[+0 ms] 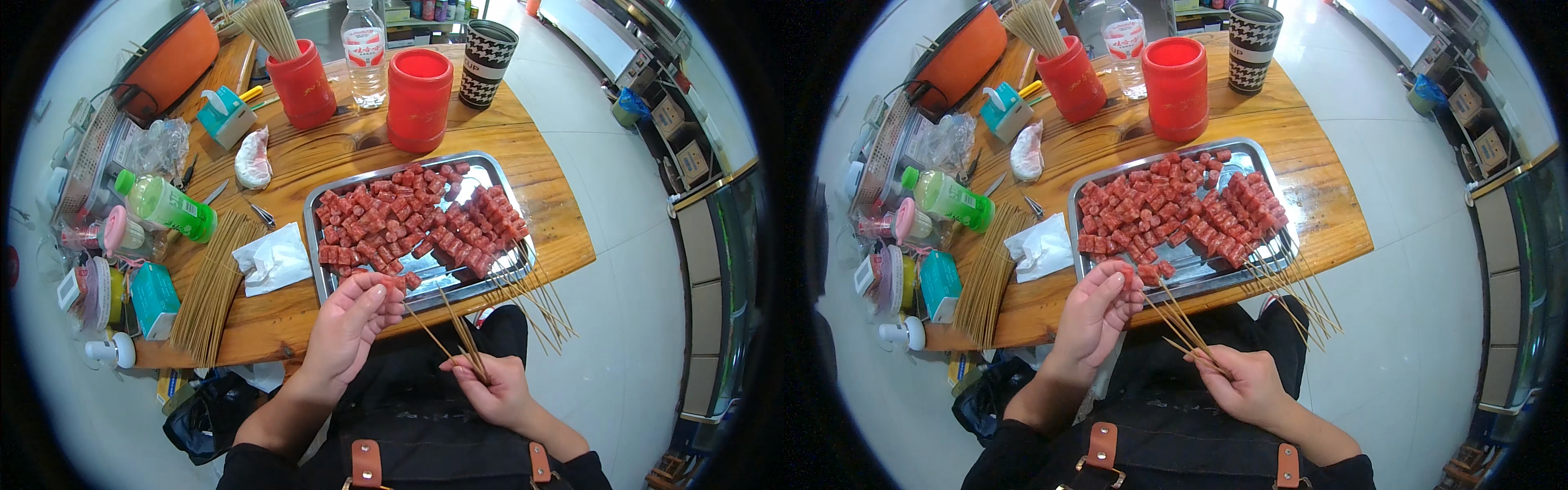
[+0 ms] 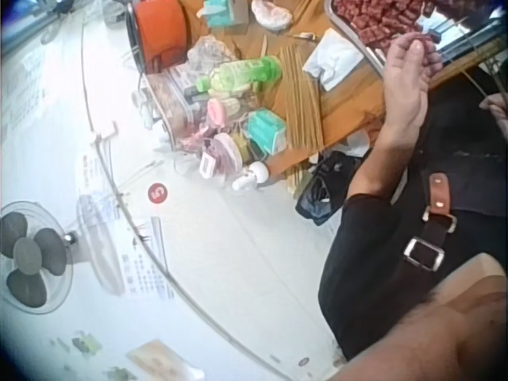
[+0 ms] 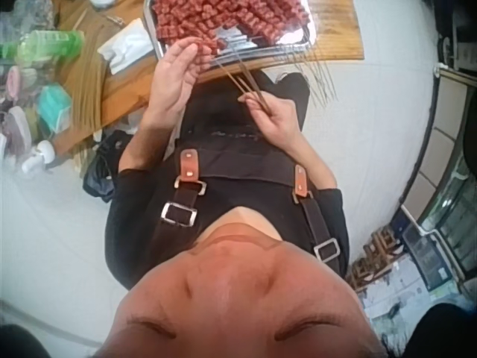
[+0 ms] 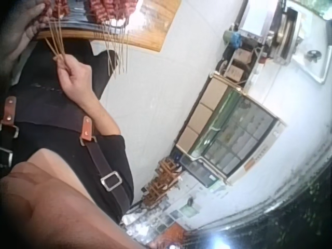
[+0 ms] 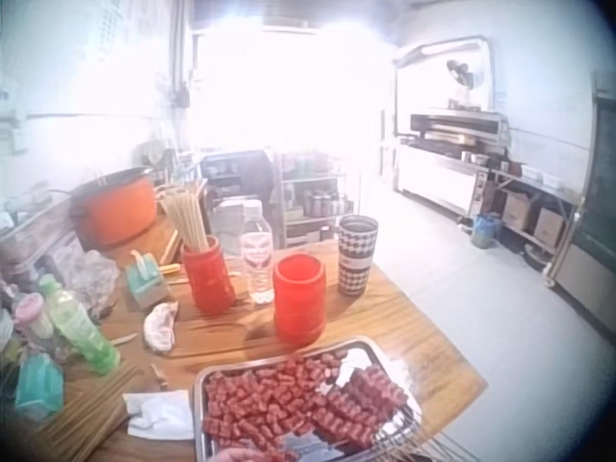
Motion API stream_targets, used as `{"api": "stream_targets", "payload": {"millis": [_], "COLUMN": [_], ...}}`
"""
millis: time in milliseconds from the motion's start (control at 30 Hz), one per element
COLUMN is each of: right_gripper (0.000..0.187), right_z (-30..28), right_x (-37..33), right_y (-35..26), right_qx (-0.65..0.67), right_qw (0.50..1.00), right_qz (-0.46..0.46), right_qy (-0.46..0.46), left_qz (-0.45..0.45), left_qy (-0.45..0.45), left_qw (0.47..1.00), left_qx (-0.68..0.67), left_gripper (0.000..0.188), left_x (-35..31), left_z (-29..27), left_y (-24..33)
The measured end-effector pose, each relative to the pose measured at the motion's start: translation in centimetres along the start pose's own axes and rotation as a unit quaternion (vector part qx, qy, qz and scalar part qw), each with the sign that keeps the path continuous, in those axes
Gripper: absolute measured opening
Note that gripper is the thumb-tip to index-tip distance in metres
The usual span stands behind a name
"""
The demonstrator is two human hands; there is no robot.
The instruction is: The person threads small cubes of raw meat onto wooden skewers one by one, arranging the completed skewers on a metal tray. The person briefly walks to a nearby counter to retrieve a small container and returns to continue skewering.
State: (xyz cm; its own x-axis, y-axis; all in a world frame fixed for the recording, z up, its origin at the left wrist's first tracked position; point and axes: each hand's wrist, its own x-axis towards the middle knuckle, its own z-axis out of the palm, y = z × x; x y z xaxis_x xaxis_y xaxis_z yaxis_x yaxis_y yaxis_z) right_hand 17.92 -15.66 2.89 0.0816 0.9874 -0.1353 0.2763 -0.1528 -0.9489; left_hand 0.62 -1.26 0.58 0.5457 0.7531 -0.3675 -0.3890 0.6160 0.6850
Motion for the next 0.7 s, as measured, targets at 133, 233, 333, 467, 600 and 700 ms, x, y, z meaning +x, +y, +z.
{"api": "stream_targets", "payload": {"millis": [133,233,333,467,600,700], "right_gripper": [0.014,0.015,0.016,0.018,0.019,0.021], "right_z": [-0.3,-0.4,-0.4,-0.5,0.1,0.5], "right_x": [-0.1,-0.2,-0.3,-0.5,-0.6,-0.4], "right_y": [0.2,0.3,0.3,0.0,0.1,0.3], "right_qx": [-0.007,-0.008,-0.010,-0.013,0.019,0.018], "right_qw": [1.000,1.000,1.000,1.000,1.000,0.999], "right_qz": [-0.004,-0.005,-0.009,0.011,-0.009,-0.033], "right_qy": [0.002,0.005,0.006,-0.013,-0.012,-0.004], "left_qz": [-0.037,-0.046,-0.049,-0.073,-0.094,-0.115], "left_qy": [-0.062,-0.074,-0.074,-0.090,-0.104,-0.138], "left_qw": [0.997,0.996,0.996,0.990,0.986,0.971], "left_qx": [0.003,0.006,0.031,0.081,0.087,0.157], "left_gripper": [0.018,0.018,0.016,0.014,0.013,0.013], "left_x": [0.4,0.5,0.4,0.2,0.0,-0.7], "left_z": [-0.2,-0.2,-0.1,-0.4,-0.3,0.6], "left_y": [0.5,0.8,1.2,1.9,1.7,0.5]}}
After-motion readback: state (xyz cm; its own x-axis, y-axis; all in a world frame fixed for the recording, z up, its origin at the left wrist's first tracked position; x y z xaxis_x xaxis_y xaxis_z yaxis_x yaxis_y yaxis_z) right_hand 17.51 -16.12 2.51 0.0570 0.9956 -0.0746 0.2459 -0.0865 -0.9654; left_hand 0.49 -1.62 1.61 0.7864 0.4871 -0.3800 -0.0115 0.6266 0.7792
